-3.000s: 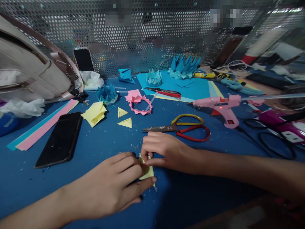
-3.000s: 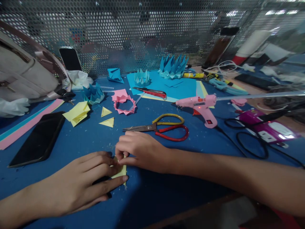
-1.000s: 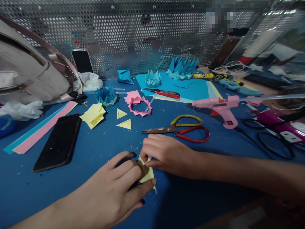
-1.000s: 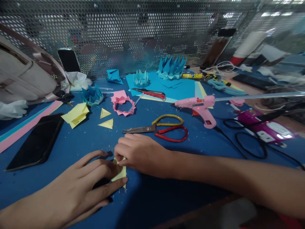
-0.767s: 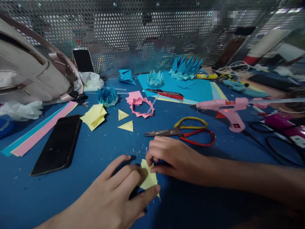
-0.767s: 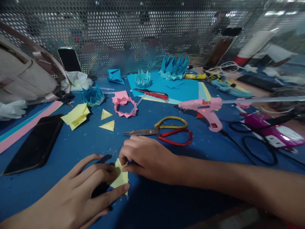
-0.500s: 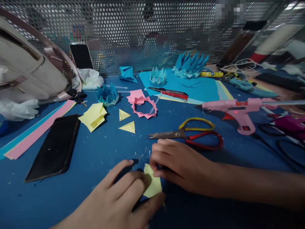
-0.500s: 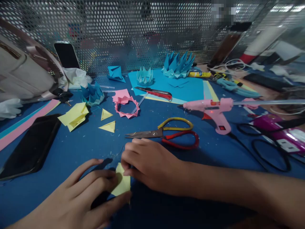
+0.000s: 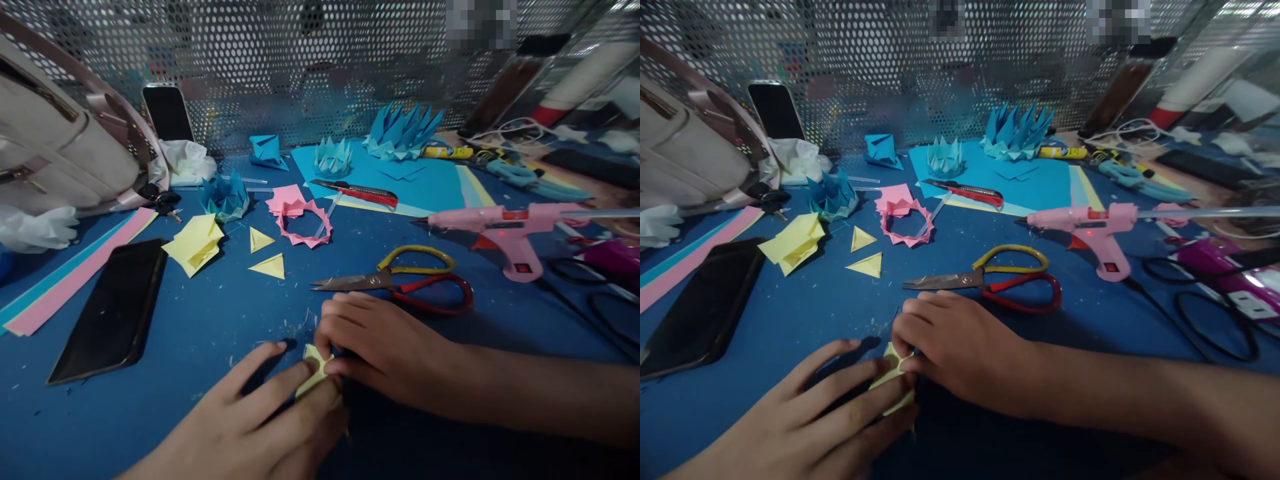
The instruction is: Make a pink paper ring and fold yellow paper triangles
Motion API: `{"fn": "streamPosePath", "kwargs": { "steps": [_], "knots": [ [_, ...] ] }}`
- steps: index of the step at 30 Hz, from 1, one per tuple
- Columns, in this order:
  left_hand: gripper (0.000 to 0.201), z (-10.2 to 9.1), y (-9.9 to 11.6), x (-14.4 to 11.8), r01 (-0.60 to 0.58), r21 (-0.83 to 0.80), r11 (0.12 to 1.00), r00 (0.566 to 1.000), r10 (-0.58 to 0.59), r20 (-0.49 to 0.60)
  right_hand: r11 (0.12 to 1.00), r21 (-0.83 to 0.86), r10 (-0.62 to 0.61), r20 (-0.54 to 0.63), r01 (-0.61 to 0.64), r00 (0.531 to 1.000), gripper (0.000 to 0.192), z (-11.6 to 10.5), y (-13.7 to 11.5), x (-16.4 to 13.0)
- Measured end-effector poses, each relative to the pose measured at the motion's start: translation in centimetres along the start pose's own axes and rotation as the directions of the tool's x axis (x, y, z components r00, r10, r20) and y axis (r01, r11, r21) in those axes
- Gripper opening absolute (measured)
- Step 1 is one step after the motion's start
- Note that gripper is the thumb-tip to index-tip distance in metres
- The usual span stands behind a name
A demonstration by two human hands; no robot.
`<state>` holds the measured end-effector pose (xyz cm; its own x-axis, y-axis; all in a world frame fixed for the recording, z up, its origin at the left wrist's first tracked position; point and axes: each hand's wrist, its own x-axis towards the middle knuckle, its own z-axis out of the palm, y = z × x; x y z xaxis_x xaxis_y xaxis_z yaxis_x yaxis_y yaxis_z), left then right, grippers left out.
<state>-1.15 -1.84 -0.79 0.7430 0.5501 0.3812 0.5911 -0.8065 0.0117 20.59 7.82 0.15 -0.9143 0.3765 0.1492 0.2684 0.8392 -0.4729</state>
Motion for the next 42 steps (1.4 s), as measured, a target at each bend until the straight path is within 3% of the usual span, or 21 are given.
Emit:
{"fn": "streamPosePath", "kwargs": {
  "steps": [3,6,9,11,15,18,27,33,37,39,42],
  "knots": [
    [0.03,0.0,0.0,0.1,0.001,-0.009,1.0,1.0,-0.001,0.017,0.998,0.043,-0.048,-0.002,0.048,0.999,0.013,-0.4,0.7,-0.2],
    [0.027,0.0,-0.1,0.1,0.039,-0.019,0.999,0.999,-0.039,0.019,0.979,0.026,-0.2,-0.037,0.201,0.979,0.015,-1.2,1.3,-0.6],
    [0.029,-0.4,-0.3,0.0,0.08,-0.046,0.996,0.996,-0.078,0.044,0.889,-0.119,-0.453,-0.09,0.442,0.887,0.016,-2.1,1.5,-0.9],
    [0.03,-0.8,-0.5,0.1,0.076,-0.066,0.995,0.995,-0.072,0.065,0.845,-0.165,-0.523,-0.063,0.508,0.85,0.016,-2.4,1.4,-1.0],
    [0.028,-1.0,-0.5,0.3,0.067,-0.07,0.995,0.994,-0.06,0.096,0.872,-0.098,-0.483,-0.003,0.48,0.876,0.025,-2.3,1.2,-0.8],
    [0.028,-0.5,-0.3,0.5,0.085,-0.068,0.994,0.996,-0.085,0.002,0.892,-0.048,-0.45,0.012,0.45,0.893,0.031,-2.1,1.2,-0.6],
    [0.025,-0.1,0.2,0.5,0.103,-0.035,0.994,0.994,-0.103,-0.02,0.863,0.014,-0.505,0.016,0.504,0.863,0.03,-2.2,1.6,-0.7],
    [0.04,0.9,0.7,-0.1,0.14,-0.081,0.987,0.984,-0.148,-0.102,0.903,-0.139,-0.408,0.016,0.406,0.913,0.033,-2.8,2.9,-0.6],
    [0.037,0.3,0.0,-0.5,0.061,-0.077,0.995,0.998,-0.062,-0.008,0.899,-0.216,-0.394,-0.017,0.381,0.919,0.039,-2.9,2.6,-0.6],
    [0.04,-0.3,-0.5,-0.3,0.026,-0.09,0.996,0.999,-0.022,0.042,0.869,-0.269,-0.439,-0.036,0.415,0.898,0.038,-2.8,2.2,-0.6],
    [0.024,-0.8,-1.0,0.1,0.025,-0.13,0.991,0.999,-0.028,-0.02,0.796,-0.278,-0.566,-0.024,0.538,0.824,0.03,-2.6,1.7,-0.8]
  ]
}}
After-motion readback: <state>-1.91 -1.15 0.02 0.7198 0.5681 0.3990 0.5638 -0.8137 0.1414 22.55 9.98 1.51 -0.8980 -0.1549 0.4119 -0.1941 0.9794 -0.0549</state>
